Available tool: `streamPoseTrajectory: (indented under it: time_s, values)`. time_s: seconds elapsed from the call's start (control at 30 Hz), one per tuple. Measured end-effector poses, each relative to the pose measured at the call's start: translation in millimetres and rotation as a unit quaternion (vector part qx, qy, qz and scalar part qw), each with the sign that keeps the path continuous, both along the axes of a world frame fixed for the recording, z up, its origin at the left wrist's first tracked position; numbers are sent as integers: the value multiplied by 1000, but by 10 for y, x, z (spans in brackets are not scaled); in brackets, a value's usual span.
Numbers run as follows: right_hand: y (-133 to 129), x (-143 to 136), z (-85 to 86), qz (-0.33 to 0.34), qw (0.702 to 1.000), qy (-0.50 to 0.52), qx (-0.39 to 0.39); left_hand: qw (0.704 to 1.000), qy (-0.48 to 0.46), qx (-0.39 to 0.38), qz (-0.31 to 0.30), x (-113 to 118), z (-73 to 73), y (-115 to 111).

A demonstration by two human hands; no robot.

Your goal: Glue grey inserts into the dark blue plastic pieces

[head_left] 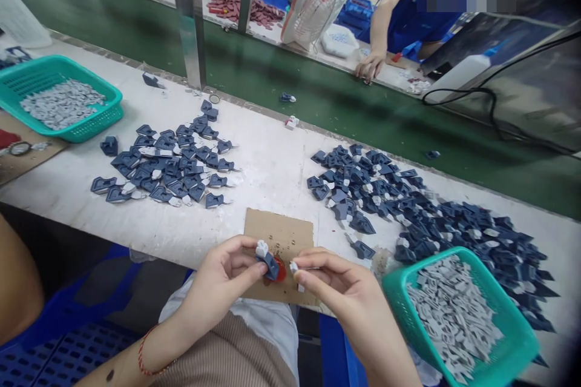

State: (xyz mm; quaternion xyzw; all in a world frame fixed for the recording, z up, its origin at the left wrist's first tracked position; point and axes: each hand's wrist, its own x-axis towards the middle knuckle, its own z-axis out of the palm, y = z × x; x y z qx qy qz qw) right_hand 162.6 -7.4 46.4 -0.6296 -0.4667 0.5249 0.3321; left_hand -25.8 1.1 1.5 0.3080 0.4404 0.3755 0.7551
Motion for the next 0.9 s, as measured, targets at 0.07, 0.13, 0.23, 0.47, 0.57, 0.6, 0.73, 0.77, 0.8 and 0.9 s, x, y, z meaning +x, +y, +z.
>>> streamPoseTrajectory:
  time_s: [0.07, 0.13, 0.23, 0.47, 0.57, 0.6, 0.73, 0.77, 0.8, 0.9]
  values:
    - [-2, 31, 18, -53, 995, 70, -38, 1000, -18, 2, 5, 50, 34, -10]
    - [-15, 40, 35, -68, 989, 109, -67, 999, -37, 6, 8, 100, 67, -21]
    - [-34, 17, 71, -64, 985, 140, -81, 998, -56, 8, 4, 159, 109, -32]
    - [-65, -36, 132, -31, 992, 115, -32, 999, -49, 16, 7, 197, 116, -61]
    - [-85, -35, 146, -19, 998, 63, -12, 999, -45, 23, 12, 202, 88, -88]
    - [-87, -35, 154, -16, 998, 53, -12, 999, -44, 25, 11, 205, 79, -96]
    - [-68, -33, 193, -22, 994, 94, -57, 998, -42, 37, 7, 218, 63, -98]
    - [-60, -29, 196, -27, 991, 114, -70, 998, -42, 45, 3, 221, 66, -87]
    - [-54, -22, 193, -34, 987, 134, -80, 997, -46, 54, -3, 222, 73, -73]
    - [-49, 4, 145, -47, 978, 185, -89, 995, -68, 74, -27, 226, 111, -13]
